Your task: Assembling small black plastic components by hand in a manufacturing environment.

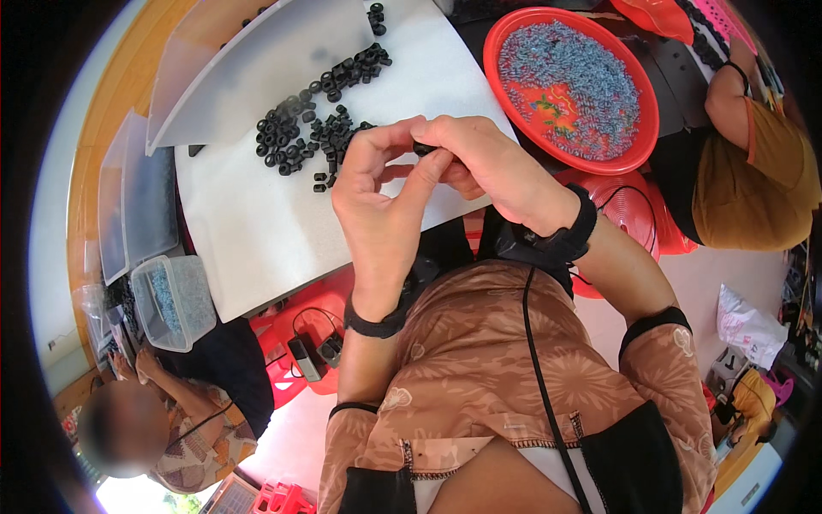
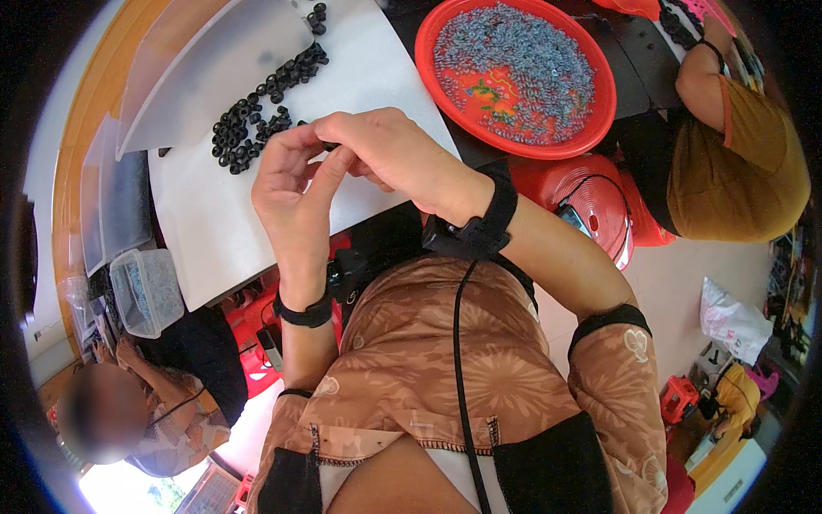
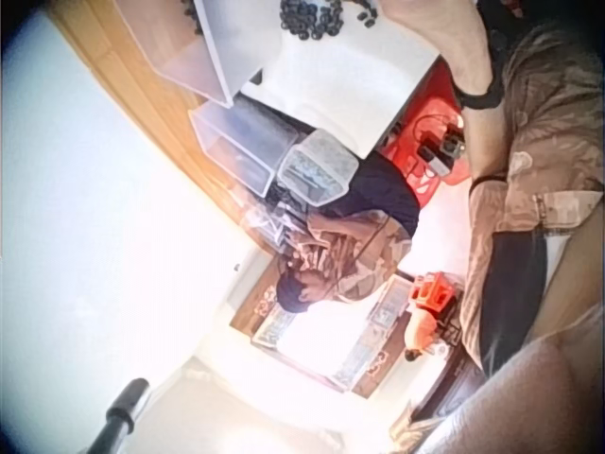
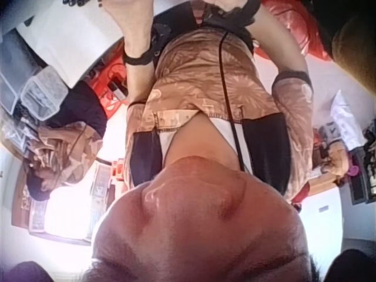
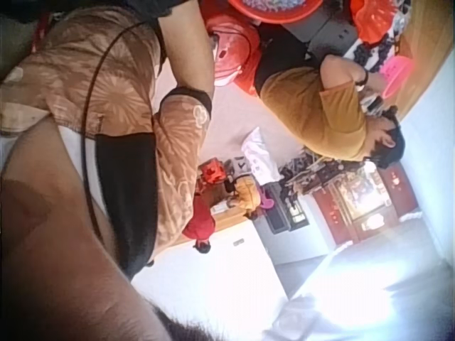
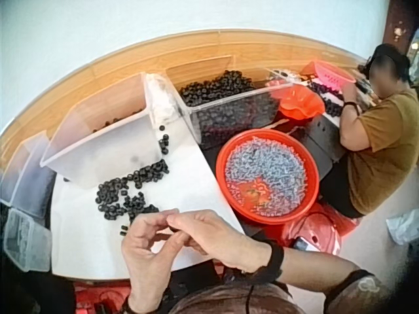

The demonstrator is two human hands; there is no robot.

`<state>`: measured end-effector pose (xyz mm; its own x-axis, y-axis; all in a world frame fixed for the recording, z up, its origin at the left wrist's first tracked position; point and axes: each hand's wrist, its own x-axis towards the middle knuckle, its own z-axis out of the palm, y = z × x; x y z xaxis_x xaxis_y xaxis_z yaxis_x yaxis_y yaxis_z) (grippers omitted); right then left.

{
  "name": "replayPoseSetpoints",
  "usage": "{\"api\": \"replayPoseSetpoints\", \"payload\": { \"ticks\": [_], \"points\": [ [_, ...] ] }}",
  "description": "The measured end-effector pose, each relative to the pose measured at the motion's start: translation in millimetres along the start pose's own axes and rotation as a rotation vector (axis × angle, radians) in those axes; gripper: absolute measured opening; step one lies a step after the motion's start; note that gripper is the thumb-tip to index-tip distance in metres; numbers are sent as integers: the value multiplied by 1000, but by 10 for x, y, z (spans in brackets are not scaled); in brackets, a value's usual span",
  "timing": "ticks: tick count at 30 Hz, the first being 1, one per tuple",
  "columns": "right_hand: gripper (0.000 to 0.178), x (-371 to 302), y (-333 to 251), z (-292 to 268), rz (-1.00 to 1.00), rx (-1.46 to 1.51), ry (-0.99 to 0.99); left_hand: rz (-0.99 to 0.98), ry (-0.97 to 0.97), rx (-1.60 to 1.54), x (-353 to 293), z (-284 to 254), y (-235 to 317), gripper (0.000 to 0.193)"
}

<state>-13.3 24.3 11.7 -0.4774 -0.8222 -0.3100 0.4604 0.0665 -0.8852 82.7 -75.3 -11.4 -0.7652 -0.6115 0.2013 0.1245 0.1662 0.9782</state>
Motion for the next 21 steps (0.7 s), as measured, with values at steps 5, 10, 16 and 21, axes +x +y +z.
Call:
{"api": "replayPoseSetpoints", "payload": {
  "ticks": [5,10,16,21],
  "points": [
    [34,34,68,-149,130,137,-96,-108,-114,-147,-8,-50,-30,28],
    [37,7,26,-162,167,105,-152,-87,-111,7,-7,-37,34,19],
    [30,-14,-10,-191,344,246,-180,2,-26,139,-72,36,70,19],
    [30,-46,-5,-110,306,297,-99,78,43,186,-74,79,67,18]
  ]
}}
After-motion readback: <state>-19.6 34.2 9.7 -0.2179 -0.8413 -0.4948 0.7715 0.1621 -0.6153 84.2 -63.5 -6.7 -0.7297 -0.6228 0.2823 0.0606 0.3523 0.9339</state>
